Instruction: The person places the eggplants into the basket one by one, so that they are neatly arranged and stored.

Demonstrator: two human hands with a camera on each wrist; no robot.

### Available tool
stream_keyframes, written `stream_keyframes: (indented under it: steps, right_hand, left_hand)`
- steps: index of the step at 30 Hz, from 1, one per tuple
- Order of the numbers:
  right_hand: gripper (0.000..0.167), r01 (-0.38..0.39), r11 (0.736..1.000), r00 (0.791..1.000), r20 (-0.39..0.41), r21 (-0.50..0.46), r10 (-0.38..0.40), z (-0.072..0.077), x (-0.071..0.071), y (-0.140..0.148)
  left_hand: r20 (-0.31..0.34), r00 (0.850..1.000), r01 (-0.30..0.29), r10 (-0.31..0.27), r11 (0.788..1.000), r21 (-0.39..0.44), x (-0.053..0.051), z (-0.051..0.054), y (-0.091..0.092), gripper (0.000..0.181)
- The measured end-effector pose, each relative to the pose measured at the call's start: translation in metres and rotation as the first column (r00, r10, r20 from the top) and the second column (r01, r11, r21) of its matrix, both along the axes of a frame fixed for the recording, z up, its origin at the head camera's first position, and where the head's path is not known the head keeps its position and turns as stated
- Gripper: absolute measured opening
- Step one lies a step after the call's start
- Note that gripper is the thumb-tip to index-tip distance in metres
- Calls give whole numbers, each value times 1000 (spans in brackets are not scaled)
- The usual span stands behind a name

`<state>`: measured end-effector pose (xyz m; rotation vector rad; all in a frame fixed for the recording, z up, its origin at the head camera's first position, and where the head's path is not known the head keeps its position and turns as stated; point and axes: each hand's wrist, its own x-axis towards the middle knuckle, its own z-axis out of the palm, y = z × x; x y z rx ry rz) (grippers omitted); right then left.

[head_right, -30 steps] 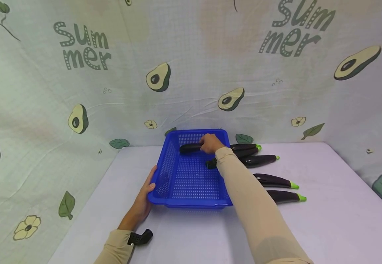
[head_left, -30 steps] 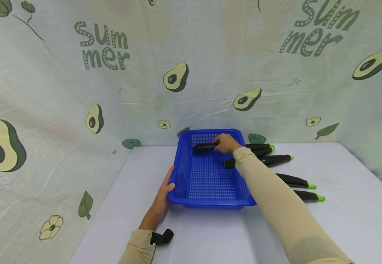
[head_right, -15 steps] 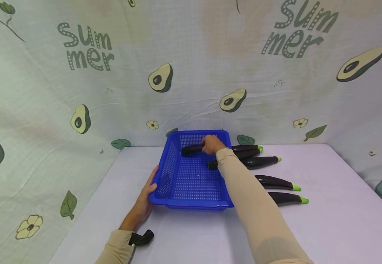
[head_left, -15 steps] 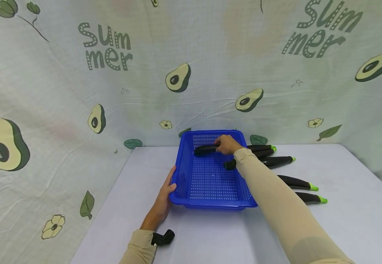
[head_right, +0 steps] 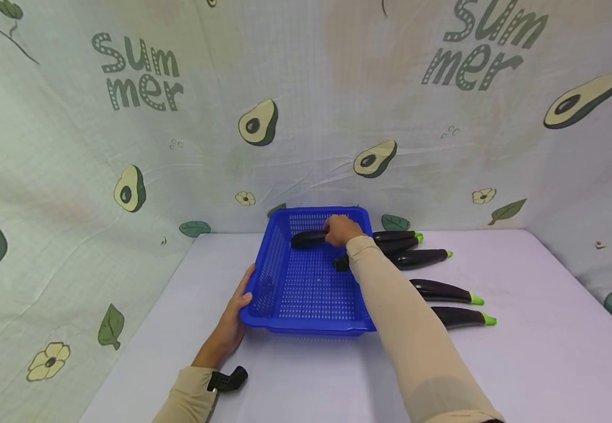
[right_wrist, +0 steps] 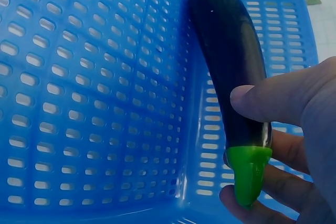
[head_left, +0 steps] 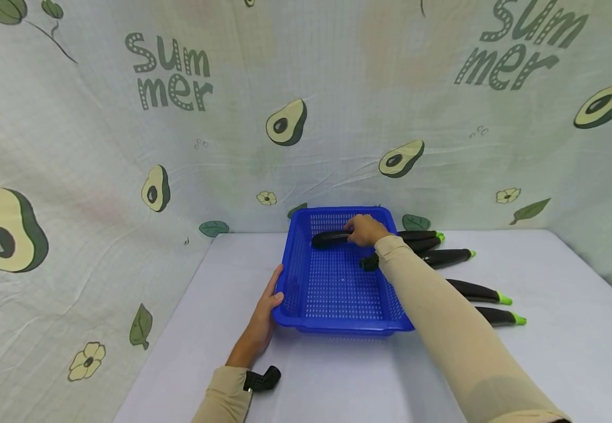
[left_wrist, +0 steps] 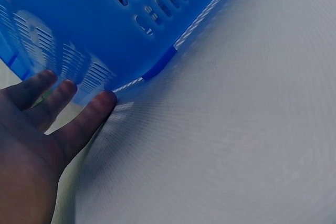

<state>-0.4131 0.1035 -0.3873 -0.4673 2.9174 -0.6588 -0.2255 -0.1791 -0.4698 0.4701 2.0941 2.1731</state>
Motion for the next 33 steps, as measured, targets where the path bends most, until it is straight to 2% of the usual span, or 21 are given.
stream_keyframes:
  steps: [6, 33]
  right_hand:
    - [40, 21, 1000, 1000, -3, 6, -21, 1, 0, -1]
    - [38, 23, 998, 999, -34, 60, -21, 0, -2, -1]
  left_hand:
    - [-12, 1000, -1, 1, 1000, -4, -1, 0, 0, 67]
    - [-16, 1000, -12, 12, 1000, -15, -1, 0, 1, 66]
